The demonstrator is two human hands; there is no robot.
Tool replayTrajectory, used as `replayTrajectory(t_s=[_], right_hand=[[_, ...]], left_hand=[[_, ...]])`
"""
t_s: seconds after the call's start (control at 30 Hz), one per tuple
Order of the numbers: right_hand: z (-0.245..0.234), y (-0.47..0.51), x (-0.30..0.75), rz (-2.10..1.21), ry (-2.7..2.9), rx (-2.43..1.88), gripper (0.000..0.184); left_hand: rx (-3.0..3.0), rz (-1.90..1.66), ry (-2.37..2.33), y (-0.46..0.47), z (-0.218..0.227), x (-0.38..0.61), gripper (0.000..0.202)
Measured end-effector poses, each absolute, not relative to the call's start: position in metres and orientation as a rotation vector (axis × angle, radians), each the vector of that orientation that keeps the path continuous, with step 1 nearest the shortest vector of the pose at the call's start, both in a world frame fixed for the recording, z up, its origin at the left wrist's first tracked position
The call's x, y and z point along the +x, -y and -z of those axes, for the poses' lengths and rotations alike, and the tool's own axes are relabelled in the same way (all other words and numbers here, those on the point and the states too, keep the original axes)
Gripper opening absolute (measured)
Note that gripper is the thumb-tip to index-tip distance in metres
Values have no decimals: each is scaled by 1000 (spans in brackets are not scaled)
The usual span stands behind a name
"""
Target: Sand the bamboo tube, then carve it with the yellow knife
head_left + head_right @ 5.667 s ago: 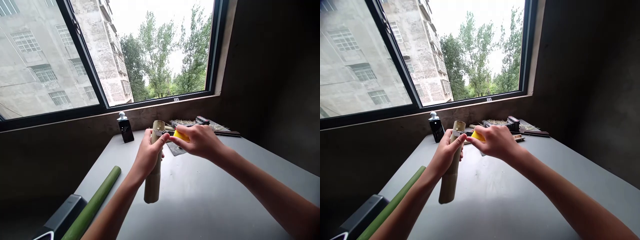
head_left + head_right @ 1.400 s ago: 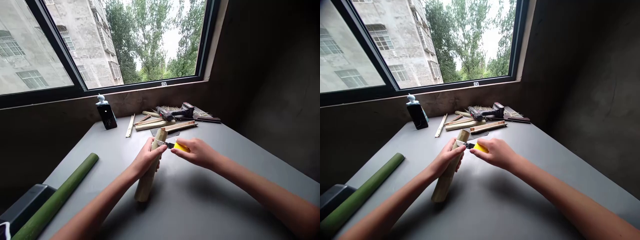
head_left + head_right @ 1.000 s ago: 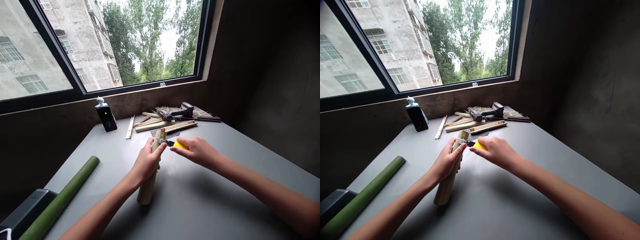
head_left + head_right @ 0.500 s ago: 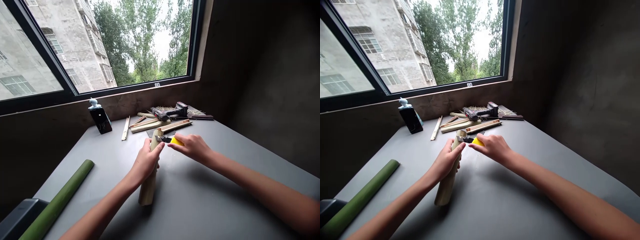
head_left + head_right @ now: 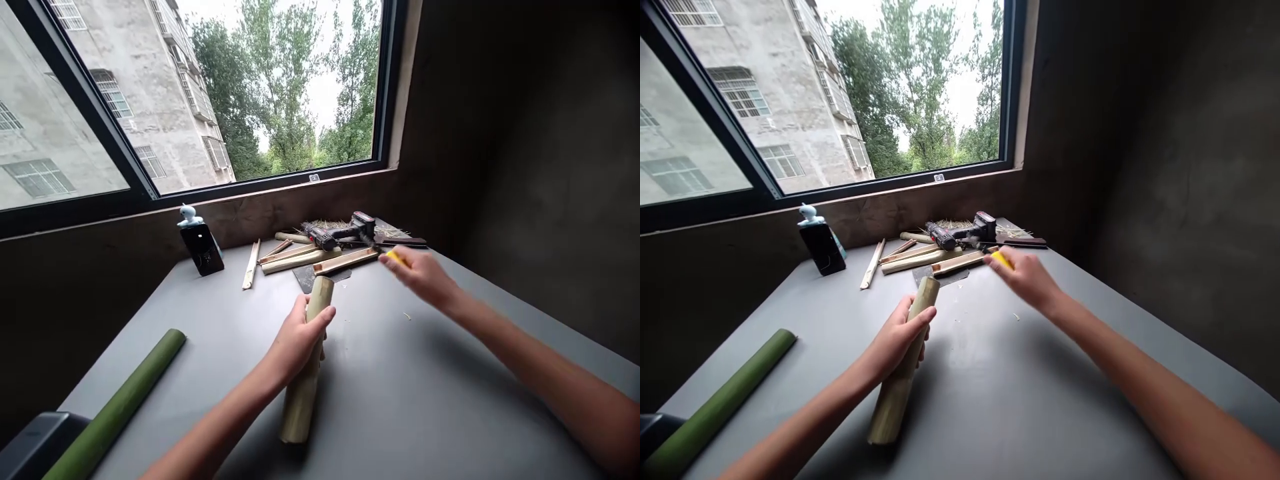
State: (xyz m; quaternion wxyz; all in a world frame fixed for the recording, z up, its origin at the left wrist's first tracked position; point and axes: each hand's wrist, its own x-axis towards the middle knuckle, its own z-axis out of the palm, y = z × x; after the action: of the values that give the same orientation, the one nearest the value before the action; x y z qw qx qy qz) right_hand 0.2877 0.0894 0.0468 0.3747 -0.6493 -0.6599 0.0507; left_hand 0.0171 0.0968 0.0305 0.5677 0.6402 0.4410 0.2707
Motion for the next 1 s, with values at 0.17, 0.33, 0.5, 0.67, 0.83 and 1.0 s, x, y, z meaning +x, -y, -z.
replayTrajectory(t_s=[0.17,0.33,0.5,0.67,0.83,1.0], right_hand=[[-40,-65,239,-311,2091,-1581,52],[-36,-57,229,-317,2189,-1619,51],[-35,-58,227,-290,2188,-1675,50],[-38,-54,228,-261,2175,-1702,52],[-39,-55,229,-199,2166,-1715,55],[-34,-64,232,-138,2169,-1719,58]], left_hand=[[1487,-634,-958,-95,-28,15,55],[1499,-650,-926,-97,-26,15,53],[1530,-684,-933,-98,-25,17,46],[1566,-716,-969,-93,-27,19,47],[1626,-755,-1039,-87,-33,20,47],[1663,-767,-1098,-83,-34,19,45]])
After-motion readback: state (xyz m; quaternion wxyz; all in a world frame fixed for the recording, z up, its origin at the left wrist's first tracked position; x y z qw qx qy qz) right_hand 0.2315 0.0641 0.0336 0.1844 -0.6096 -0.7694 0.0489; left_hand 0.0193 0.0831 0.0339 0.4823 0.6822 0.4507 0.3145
